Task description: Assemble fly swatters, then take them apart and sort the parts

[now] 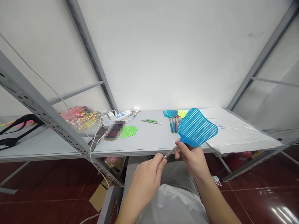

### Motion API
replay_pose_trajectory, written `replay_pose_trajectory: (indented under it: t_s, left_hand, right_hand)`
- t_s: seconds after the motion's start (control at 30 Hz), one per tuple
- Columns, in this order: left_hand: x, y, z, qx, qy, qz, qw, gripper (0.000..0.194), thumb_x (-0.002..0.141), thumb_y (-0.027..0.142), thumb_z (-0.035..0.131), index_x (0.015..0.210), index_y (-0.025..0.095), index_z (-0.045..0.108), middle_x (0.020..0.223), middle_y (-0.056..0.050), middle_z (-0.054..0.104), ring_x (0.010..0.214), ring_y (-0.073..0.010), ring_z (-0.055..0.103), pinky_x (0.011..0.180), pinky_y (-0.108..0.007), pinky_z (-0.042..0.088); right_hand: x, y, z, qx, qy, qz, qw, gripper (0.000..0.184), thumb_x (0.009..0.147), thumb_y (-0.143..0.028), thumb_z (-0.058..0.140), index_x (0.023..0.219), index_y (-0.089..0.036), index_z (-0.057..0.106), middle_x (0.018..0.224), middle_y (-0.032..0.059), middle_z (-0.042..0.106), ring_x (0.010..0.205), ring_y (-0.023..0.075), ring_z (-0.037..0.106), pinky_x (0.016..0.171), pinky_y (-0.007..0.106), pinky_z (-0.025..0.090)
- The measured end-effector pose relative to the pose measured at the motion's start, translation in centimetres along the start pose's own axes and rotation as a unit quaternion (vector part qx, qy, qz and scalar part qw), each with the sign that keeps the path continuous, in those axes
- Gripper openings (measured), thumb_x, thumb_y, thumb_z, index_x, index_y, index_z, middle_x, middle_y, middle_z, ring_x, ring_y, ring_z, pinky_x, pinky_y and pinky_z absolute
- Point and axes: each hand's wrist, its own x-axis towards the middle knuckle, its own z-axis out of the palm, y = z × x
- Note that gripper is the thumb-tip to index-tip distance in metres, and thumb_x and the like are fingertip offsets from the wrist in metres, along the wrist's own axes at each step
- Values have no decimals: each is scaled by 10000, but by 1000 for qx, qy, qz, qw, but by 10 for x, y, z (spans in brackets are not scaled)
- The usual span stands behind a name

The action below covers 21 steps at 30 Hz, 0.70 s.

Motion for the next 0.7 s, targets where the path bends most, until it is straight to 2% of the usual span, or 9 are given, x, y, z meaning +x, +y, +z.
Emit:
replay_pose_trajectory:
  t_s: [0.2, 0.3, 0.37, 0.43, 0.5, 0.53, 0.6, 0.63, 0.7]
  left_hand:
    - [-4, 0, -4, -23, 21, 3, 1000, 260, 1018, 335, 307, 847, 247, 483, 749, 26, 609, 633, -166, 528, 583, -276, 265]
    - [-3, -1, -5, -11, 47, 0, 999, 227, 1004, 319, 362, 865, 251, 528, 810, 23, 638, 680, -169, 552, 612, -275, 306]
    - [-2, -2, -4, 0, 108, 19, 994, 140, 977, 299, 438, 941, 256, 567, 896, -1, 644, 786, -189, 573, 688, -286, 354]
    - [-2, -2, -1, 0, 219, 62, 974, 117, 929, 240, 528, 1031, 253, 584, 985, -36, 630, 909, -213, 570, 802, -322, 379]
    - [-5, -2, 3, -34, 324, 132, 936, 184, 873, 154, 580, 1037, 238, 588, 952, -48, 619, 892, -208, 570, 818, -333, 394]
    - [-7, -1, 5, -65, 344, 166, 922, 185, 856, 123, 578, 1007, 230, 592, 889, -41, 615, 822, -191, 569, 772, -317, 405]
    - [-11, -2, 8, -135, 311, 213, 916, 119, 860, 117, 546, 905, 214, 598, 712, -13, 566, 637, -152, 512, 630, -278, 383]
    - [-11, -2, 10, -162, 275, 216, 923, 106, 878, 140, 522, 841, 206, 597, 638, 0, 524, 573, -140, 469, 579, -270, 355]
    - [-8, -3, 14, -196, 205, 186, 941, 231, 925, 210, 473, 715, 193, 569, 571, 6, 471, 527, -130, 425, 544, -270, 319]
  right_hand:
    - [-4, 11, 17, -8, -102, 47, 994, 216, 825, -384, 695, 840, -171, 664, 642, -21, 575, 514, 100, 554, 537, 248, 455]
    - [-6, 13, 21, -34, -107, 48, 992, 191, 824, -360, 700, 837, -175, 658, 658, -20, 595, 527, 97, 572, 541, 240, 469]
    - [-7, 12, 22, -40, -100, 52, 993, 192, 807, -355, 718, 829, -177, 649, 637, -18, 615, 536, 111, 594, 545, 245, 487]
    - [-7, 12, 23, -35, -80, 44, 995, 206, 804, -367, 718, 812, -180, 633, 584, -20, 620, 523, 125, 606, 539, 254, 500]
    - [-8, 13, 25, -28, -45, 27, 998, 216, 813, -378, 707, 809, -186, 609, 556, -21, 630, 506, 133, 613, 522, 255, 503]
    - [-9, 14, 27, -25, -27, 19, 999, 220, 819, -381, 702, 808, -190, 594, 553, -20, 636, 498, 135, 616, 510, 252, 501]
    - [-10, 17, 29, -15, 7, 8, 1000, 228, 829, -380, 695, 797, -198, 562, 563, -24, 644, 496, 137, 626, 489, 243, 492]
    - [-11, 18, 30, -4, 18, 5, 1000, 231, 835, -378, 689, 793, -202, 547, 572, -28, 642, 500, 135, 629, 480, 238, 488]
    - [-13, 20, 32, 25, 27, 6, 999, 227, 849, -371, 676, 797, -210, 525, 601, -37, 638, 512, 130, 628, 470, 232, 481]
